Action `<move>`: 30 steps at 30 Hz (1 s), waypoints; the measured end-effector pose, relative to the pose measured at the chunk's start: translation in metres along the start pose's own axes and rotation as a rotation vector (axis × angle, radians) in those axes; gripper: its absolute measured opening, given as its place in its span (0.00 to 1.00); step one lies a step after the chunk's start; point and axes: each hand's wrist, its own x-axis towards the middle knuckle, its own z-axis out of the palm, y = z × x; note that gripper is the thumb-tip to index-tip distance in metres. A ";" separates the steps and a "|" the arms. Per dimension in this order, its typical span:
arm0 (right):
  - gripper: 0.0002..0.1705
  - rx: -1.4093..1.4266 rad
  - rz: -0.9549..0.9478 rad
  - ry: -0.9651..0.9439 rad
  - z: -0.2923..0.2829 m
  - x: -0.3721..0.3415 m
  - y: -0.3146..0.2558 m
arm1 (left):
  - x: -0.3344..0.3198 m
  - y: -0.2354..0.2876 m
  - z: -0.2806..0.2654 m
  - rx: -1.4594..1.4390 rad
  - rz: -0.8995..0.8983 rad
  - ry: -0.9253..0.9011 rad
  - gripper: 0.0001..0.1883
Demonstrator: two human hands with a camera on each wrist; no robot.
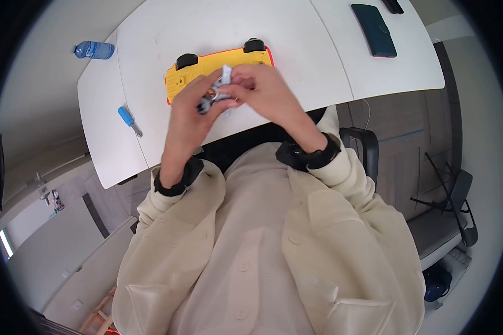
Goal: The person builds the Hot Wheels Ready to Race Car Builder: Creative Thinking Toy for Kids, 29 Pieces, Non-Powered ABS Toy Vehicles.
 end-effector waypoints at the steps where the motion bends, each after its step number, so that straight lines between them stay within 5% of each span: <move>1: 0.10 -0.004 -0.002 0.077 -0.013 0.002 0.006 | 0.007 0.006 0.007 0.038 0.078 -0.019 0.32; 4: 0.11 -0.094 0.117 0.241 -0.066 0.006 0.012 | 0.018 0.010 0.004 0.089 0.133 -0.102 0.35; 7: 0.15 -0.242 0.241 0.273 -0.091 0.013 0.022 | 0.032 -0.011 -0.007 0.207 0.254 0.061 0.24; 12: 0.16 -0.226 0.208 0.214 -0.089 0.022 0.036 | 0.053 -0.043 -0.032 0.150 0.197 -0.037 0.22; 15: 0.17 -0.302 0.173 0.244 -0.085 0.020 0.036 | 0.054 -0.058 -0.026 -0.128 0.119 -0.028 0.21; 19: 0.20 -0.659 0.052 0.349 -0.085 0.013 0.017 | 0.054 -0.047 -0.013 -0.104 0.148 -0.009 0.32; 20: 0.20 -0.658 0.058 0.344 -0.080 0.010 0.006 | 0.052 -0.041 -0.010 -0.121 0.142 0.002 0.37; 22: 0.24 -0.173 0.023 0.135 -0.062 0.007 -0.021 | 0.051 -0.025 0.003 -0.216 0.086 -0.011 0.39; 24: 0.21 -0.187 -0.014 0.074 -0.044 0.008 -0.026 | 0.050 -0.011 0.016 -0.312 0.036 -0.018 0.42; 26: 0.15 -0.420 -0.298 0.017 -0.034 0.010 -0.021 | 0.053 -0.002 0.027 -0.187 0.173 -0.017 0.44; 30: 0.14 -0.445 -0.260 0.194 -0.042 0.005 -0.018 | 0.055 -0.005 0.015 -0.087 0.256 -0.026 0.47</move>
